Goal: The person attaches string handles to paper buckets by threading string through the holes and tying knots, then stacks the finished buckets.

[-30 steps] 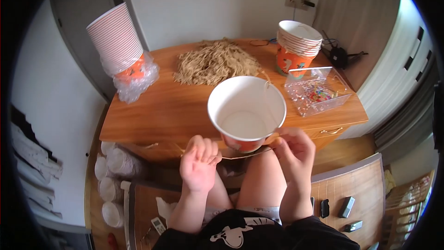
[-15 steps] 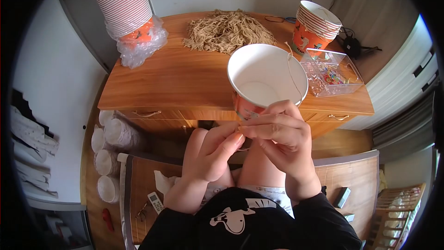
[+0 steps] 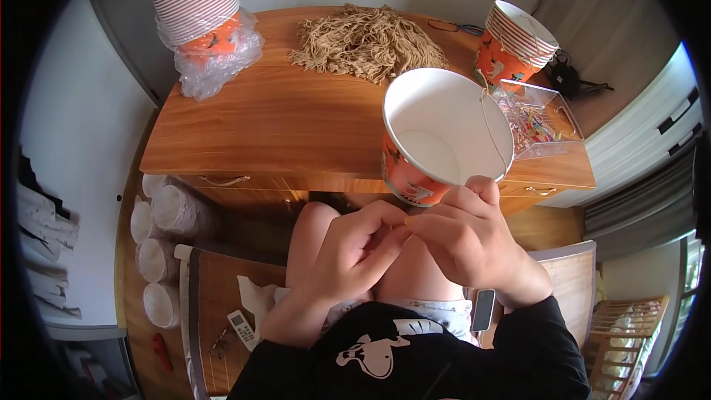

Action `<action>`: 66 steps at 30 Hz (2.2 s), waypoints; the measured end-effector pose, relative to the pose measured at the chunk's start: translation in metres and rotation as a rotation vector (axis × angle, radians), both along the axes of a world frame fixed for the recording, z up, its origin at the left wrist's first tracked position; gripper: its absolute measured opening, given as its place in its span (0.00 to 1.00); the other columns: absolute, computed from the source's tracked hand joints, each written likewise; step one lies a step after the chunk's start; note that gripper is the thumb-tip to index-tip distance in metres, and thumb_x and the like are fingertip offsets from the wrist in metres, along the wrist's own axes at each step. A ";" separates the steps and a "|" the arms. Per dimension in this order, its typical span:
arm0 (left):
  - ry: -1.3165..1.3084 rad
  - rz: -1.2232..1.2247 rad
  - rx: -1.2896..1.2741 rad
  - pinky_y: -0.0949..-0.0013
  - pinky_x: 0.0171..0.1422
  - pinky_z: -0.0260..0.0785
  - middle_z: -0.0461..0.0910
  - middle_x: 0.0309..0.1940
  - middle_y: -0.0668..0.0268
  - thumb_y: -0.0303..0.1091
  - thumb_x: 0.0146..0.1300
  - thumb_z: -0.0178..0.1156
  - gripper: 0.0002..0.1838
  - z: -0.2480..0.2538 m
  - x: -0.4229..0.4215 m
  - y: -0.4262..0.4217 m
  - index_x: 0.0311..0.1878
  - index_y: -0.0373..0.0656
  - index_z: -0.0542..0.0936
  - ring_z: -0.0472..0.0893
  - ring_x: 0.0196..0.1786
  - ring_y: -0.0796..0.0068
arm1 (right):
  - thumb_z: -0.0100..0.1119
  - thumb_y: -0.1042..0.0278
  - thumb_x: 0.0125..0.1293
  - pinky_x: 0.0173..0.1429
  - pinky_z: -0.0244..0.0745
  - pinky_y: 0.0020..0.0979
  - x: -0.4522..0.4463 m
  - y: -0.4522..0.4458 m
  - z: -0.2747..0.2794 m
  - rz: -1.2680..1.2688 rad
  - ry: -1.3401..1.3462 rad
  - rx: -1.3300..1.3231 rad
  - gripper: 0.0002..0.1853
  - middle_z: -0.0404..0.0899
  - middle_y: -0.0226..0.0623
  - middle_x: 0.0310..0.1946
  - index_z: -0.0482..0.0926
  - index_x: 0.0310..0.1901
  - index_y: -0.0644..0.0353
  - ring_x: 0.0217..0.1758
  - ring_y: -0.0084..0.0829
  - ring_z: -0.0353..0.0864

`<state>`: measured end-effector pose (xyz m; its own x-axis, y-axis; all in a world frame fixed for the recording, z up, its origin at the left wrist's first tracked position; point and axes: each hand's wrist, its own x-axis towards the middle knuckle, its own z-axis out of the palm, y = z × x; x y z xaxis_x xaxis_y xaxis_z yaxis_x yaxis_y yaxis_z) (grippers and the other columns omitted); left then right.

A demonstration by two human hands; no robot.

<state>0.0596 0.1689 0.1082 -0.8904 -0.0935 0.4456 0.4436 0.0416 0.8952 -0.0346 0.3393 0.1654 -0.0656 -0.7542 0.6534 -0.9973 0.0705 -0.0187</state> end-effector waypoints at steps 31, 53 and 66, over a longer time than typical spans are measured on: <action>-0.004 0.298 0.107 0.79 0.26 0.53 0.69 0.19 0.73 0.26 0.71 0.60 0.07 -0.014 -0.052 0.003 0.36 0.37 0.74 0.62 0.22 0.90 | 0.67 0.73 0.58 0.49 0.75 0.41 -0.062 -0.024 0.048 -0.105 -0.355 0.253 0.15 0.85 0.36 0.38 0.80 0.49 0.53 0.46 0.42 0.82; -0.066 -0.163 0.476 0.83 0.35 0.66 0.82 0.34 0.71 0.35 0.77 0.55 0.08 0.001 -0.045 -0.002 0.44 0.39 0.76 0.75 0.34 0.90 | 0.60 0.60 0.49 0.45 0.66 0.32 0.005 -0.015 -0.014 -0.211 0.163 -0.138 0.23 0.84 0.25 0.43 0.83 0.49 0.53 0.40 0.25 0.76; -0.223 -0.066 0.269 0.80 0.48 0.72 0.86 0.44 0.62 0.32 0.76 0.55 0.08 0.019 -0.034 -0.003 0.46 0.35 0.77 0.81 0.46 0.84 | 0.76 0.76 0.48 0.36 0.68 0.33 0.023 -0.015 -0.050 -0.487 -0.129 -0.347 0.21 0.83 0.36 0.40 0.75 0.42 0.57 0.33 0.33 0.81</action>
<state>0.0257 0.1658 0.1275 -0.9710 -0.1201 0.2068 0.2299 -0.2309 0.9454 -0.0120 0.3245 0.1149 -0.4441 -0.3621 0.8196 -0.8402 0.4861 -0.2405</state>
